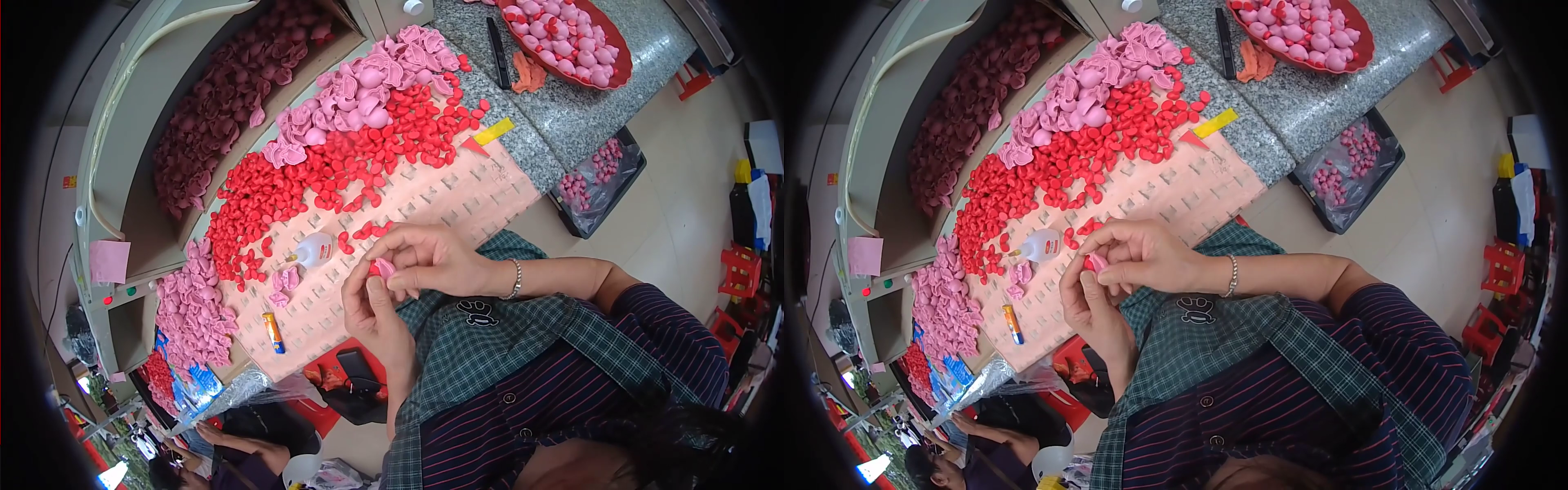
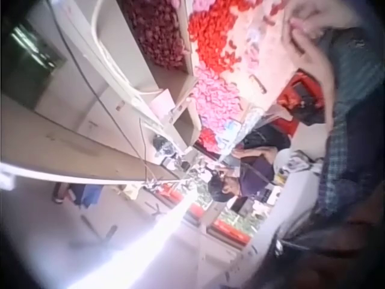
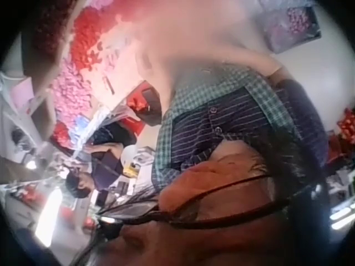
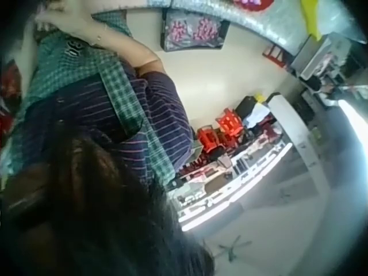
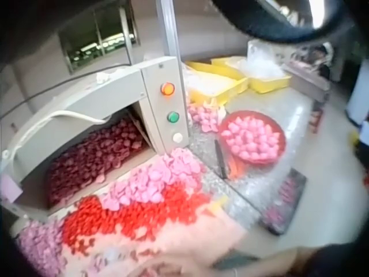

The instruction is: Applying glue to small pink components and joining them as part of a factory assembly line.

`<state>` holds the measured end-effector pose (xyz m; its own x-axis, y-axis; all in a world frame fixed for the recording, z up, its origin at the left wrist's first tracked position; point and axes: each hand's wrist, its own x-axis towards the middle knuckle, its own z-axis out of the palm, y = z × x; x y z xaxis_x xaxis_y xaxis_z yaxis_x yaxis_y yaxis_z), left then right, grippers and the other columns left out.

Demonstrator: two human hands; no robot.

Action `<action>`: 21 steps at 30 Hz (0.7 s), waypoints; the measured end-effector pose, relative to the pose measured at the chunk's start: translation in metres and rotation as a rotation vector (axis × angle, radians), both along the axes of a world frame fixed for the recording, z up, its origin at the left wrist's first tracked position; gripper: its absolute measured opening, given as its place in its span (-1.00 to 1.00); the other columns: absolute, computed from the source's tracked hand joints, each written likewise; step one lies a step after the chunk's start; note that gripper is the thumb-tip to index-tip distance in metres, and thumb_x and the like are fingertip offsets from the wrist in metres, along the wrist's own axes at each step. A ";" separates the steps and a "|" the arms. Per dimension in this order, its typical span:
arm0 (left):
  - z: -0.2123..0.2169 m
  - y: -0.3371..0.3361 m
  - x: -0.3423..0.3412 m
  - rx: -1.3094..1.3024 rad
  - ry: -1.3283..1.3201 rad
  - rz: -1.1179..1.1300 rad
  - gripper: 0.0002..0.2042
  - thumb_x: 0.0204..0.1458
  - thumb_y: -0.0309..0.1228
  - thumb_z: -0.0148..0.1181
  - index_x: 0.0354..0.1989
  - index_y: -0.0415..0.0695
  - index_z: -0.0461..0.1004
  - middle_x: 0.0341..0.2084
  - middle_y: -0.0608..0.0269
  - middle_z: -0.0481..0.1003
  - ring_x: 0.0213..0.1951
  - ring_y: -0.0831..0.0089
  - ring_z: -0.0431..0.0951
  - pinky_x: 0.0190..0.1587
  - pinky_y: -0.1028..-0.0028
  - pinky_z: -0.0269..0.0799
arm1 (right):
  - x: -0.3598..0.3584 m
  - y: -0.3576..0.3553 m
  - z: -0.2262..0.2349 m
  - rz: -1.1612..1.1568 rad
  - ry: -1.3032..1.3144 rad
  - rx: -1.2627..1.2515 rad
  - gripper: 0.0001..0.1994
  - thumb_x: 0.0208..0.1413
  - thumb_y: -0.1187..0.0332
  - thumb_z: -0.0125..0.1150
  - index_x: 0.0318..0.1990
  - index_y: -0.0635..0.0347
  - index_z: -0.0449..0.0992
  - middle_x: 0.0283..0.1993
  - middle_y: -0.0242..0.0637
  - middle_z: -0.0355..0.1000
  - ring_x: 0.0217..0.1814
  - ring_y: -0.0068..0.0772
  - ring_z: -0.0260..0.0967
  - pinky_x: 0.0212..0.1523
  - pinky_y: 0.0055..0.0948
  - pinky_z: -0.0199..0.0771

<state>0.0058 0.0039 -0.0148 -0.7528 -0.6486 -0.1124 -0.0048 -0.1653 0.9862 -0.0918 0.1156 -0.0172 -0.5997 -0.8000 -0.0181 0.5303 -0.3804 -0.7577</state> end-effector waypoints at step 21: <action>0.009 -0.014 -0.004 -0.593 0.016 -0.167 -0.76 0.14 -0.65 0.16 0.00 -0.36 0.47 -0.14 0.12 0.51 -0.15 0.45 0.54 -0.03 0.49 0.47 | -0.018 0.001 -0.014 -0.100 0.239 -0.102 -0.81 0.17 0.64 0.16 -0.06 0.37 0.48 -0.02 -0.24 0.40 -0.08 -0.51 0.49 -0.03 -0.55 0.53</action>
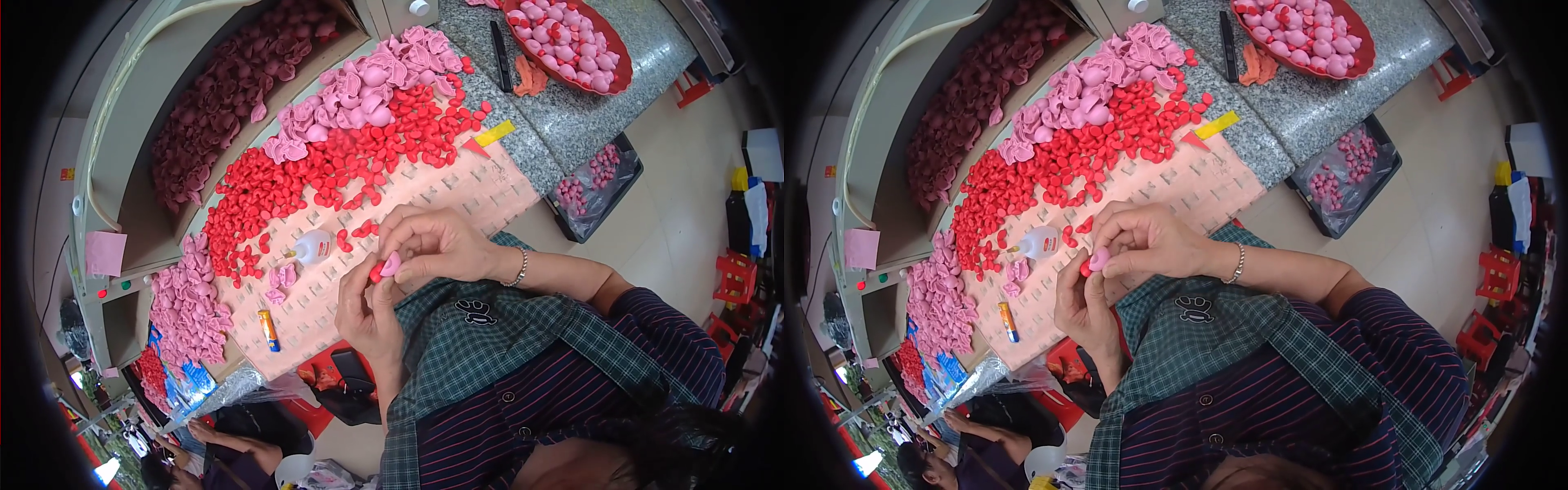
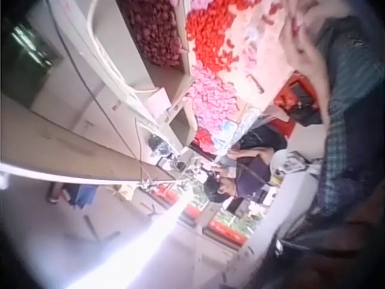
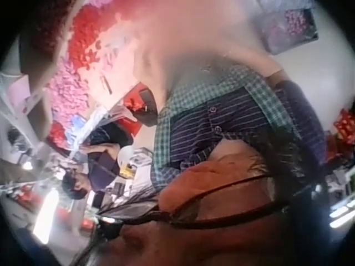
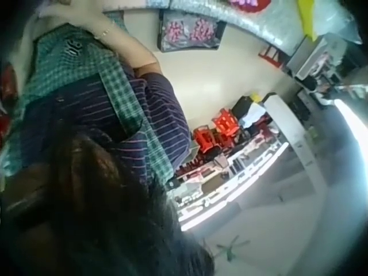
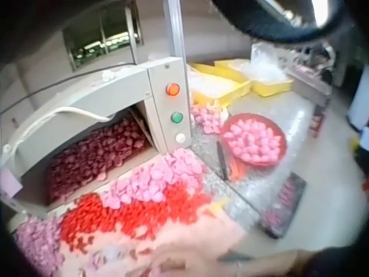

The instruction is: Applying glue to small pink components and joining them as part of a factory assembly line.

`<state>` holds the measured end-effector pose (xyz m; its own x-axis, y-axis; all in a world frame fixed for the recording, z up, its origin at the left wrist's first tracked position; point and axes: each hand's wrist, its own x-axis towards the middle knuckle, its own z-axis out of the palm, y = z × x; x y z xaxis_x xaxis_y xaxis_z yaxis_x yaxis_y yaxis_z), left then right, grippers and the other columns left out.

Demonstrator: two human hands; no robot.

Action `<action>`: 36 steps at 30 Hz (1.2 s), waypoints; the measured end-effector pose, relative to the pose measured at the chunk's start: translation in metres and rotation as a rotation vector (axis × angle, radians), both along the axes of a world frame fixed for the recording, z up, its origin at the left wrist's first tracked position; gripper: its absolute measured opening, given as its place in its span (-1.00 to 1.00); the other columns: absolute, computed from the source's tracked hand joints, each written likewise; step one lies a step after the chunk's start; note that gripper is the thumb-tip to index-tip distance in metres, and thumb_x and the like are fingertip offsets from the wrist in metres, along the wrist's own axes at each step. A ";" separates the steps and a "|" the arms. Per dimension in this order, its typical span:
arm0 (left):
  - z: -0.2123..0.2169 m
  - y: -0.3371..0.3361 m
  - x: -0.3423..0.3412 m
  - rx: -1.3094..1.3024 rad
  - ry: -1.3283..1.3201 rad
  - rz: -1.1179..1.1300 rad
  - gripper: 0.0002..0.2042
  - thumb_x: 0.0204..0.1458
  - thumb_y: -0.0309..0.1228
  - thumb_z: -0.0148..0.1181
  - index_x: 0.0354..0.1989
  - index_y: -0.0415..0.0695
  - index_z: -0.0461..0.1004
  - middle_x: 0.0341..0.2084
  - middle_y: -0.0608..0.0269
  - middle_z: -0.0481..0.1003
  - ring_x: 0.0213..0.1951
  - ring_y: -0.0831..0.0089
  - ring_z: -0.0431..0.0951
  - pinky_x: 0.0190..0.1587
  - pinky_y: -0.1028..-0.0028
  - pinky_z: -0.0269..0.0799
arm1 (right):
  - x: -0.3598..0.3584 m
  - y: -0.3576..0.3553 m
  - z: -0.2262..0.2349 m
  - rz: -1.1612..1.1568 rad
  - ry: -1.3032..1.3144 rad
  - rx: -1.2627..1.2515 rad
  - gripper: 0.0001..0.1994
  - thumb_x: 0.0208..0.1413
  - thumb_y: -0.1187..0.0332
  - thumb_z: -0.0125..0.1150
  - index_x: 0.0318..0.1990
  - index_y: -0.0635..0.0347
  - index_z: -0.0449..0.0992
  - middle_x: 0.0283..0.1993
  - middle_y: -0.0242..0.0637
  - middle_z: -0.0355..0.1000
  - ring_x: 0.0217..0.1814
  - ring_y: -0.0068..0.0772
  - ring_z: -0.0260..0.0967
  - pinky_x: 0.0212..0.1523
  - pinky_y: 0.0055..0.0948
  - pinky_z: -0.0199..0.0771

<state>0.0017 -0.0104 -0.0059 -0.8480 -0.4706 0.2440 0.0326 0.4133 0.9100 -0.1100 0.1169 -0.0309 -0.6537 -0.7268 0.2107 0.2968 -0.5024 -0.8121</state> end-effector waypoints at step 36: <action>0.020 0.010 -0.016 0.568 0.071 0.031 -0.74 0.08 -0.69 0.24 -0.06 -0.32 0.39 -0.30 0.22 0.47 -0.29 0.59 0.48 -0.22 0.62 0.43 | -0.017 0.006 0.001 0.279 -0.243 0.142 -0.76 0.18 0.55 0.21 0.00 0.37 0.46 -0.23 -0.25 0.51 -0.31 -0.52 0.53 -0.30 -0.64 0.51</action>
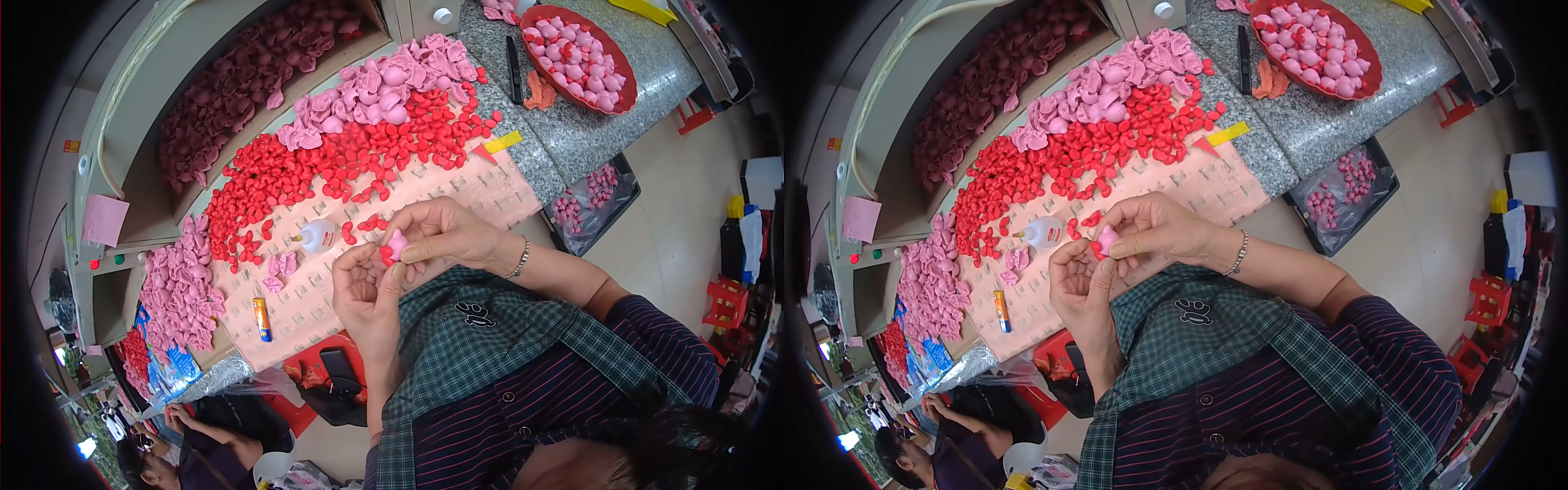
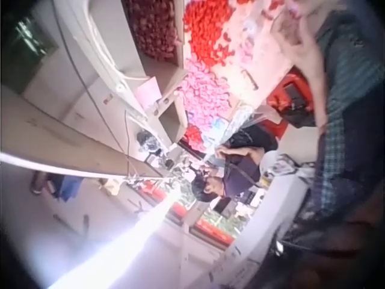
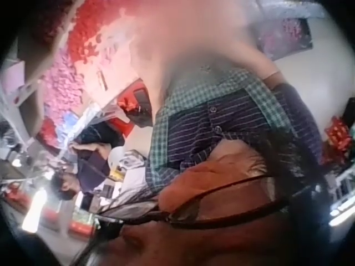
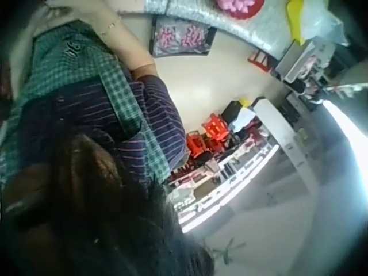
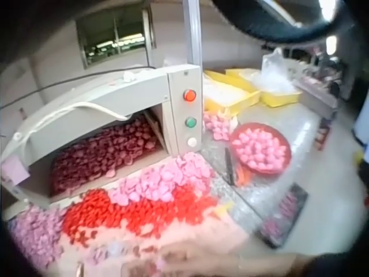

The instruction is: Applying glue to small pink components and joining them as part of a factory assembly line.

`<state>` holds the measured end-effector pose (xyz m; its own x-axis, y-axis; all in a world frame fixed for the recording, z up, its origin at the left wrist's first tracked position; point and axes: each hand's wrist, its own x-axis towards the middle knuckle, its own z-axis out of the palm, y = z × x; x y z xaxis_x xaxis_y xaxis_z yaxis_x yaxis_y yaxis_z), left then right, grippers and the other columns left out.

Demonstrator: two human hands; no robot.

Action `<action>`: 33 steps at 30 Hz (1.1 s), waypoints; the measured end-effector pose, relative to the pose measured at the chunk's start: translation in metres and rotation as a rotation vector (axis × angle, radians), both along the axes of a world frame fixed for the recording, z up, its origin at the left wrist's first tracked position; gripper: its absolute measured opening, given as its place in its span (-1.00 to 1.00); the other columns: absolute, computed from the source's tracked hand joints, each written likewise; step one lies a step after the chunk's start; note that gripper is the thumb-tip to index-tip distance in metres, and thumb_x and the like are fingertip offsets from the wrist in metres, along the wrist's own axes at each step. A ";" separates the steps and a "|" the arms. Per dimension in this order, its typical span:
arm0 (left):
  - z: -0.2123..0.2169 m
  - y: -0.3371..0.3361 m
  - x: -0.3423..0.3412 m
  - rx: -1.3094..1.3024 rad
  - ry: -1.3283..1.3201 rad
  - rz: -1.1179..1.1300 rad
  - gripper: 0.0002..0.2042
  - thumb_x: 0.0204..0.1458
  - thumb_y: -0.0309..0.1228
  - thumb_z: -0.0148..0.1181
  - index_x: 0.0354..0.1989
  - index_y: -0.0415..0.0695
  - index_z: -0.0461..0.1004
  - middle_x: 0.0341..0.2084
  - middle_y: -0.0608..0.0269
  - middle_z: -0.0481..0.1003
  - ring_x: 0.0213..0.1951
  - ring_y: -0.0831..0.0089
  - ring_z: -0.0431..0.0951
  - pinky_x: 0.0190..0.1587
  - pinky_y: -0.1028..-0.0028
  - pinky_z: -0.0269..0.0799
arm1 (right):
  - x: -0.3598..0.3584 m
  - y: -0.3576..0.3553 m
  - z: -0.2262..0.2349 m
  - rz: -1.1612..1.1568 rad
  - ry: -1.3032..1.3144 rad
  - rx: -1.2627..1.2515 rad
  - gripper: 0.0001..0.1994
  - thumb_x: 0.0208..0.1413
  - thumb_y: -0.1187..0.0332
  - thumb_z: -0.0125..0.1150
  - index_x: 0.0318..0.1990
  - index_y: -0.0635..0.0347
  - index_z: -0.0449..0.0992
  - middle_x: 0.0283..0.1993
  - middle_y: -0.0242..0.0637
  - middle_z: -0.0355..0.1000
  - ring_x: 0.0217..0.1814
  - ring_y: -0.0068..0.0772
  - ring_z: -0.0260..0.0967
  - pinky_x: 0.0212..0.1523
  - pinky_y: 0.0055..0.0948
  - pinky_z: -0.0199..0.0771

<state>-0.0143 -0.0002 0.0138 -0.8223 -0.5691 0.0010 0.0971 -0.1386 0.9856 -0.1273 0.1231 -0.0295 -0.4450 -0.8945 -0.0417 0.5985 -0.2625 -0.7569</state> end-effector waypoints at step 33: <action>-0.030 -0.007 0.023 0.215 0.005 -0.007 -0.69 0.17 -0.62 0.15 0.10 -0.36 0.38 0.03 0.04 0.45 -0.04 0.42 0.52 0.05 0.45 0.47 | 0.022 -0.009 0.002 -0.390 0.910 -0.014 -0.68 0.06 0.70 0.21 0.01 0.38 0.46 0.02 -0.18 0.34 0.01 -0.46 0.39 0.04 -0.47 0.45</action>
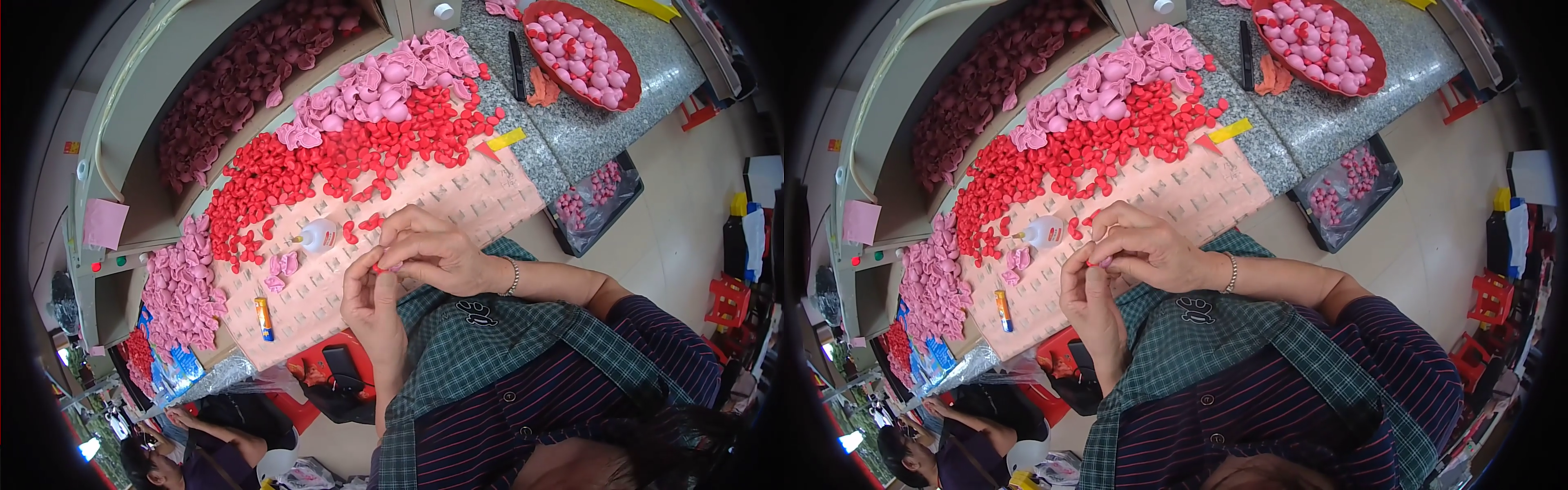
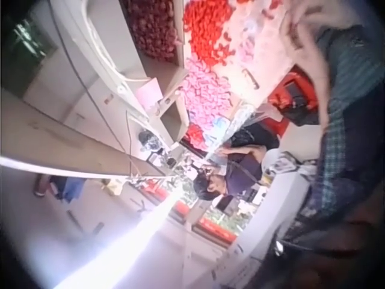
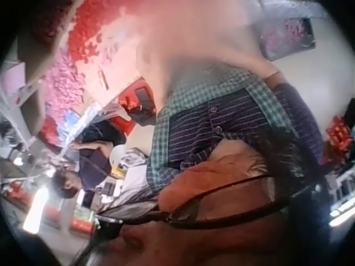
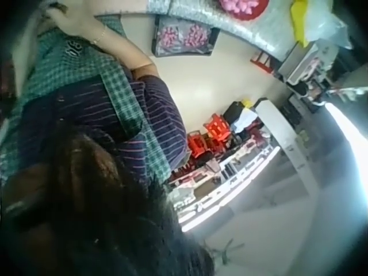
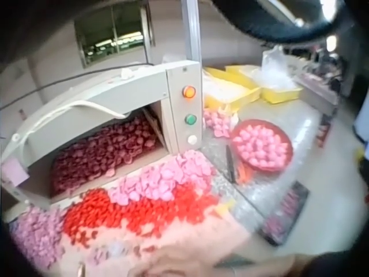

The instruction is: Applying glue to small pink components and joining them as part of a factory assembly line.

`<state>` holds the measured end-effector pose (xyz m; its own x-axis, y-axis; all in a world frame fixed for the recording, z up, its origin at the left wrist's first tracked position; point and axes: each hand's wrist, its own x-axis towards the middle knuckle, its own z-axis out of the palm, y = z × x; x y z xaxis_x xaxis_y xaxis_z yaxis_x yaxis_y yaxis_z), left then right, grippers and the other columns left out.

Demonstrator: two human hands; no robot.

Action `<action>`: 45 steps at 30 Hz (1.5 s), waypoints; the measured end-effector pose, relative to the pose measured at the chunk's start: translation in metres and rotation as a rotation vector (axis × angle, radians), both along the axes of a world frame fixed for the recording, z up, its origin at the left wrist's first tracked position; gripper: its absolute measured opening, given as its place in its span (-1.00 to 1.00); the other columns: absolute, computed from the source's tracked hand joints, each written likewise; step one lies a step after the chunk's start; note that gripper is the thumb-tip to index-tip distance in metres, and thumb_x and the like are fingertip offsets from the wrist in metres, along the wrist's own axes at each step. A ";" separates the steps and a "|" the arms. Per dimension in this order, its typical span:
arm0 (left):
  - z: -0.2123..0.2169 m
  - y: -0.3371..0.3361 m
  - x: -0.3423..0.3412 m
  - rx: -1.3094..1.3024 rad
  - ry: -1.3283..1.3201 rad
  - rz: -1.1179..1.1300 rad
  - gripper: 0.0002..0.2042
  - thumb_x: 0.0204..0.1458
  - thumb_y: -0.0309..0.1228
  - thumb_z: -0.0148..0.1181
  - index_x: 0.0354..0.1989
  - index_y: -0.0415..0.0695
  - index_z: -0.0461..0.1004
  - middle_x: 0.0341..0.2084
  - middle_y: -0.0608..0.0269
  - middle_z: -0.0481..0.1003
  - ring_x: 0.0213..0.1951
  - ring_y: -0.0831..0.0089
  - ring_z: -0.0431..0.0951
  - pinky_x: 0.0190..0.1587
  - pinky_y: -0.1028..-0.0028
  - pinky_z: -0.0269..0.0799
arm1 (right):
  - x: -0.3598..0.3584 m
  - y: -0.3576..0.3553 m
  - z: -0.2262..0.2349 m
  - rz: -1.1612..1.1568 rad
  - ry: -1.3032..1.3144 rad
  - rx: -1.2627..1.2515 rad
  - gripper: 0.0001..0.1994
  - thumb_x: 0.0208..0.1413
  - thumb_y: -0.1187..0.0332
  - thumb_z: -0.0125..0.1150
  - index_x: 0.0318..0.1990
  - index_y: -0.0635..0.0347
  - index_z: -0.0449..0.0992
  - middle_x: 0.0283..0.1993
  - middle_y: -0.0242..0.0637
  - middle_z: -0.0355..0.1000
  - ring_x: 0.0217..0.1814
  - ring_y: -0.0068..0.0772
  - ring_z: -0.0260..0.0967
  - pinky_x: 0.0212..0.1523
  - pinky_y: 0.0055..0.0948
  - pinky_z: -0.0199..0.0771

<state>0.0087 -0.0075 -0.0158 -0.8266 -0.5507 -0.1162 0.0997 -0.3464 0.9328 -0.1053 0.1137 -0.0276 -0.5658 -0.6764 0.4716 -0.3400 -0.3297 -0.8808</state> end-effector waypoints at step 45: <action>0.006 0.009 0.002 0.124 0.049 0.056 -0.74 0.23 -0.47 0.16 0.04 -0.30 0.40 -0.16 0.14 0.54 -0.17 0.52 0.55 -0.12 0.56 0.48 | -0.015 0.002 0.002 0.079 0.070 0.010 -0.60 0.08 0.57 0.21 0.13 0.21 0.52 0.05 -0.20 0.39 -0.11 -0.51 0.42 -0.13 -0.53 0.45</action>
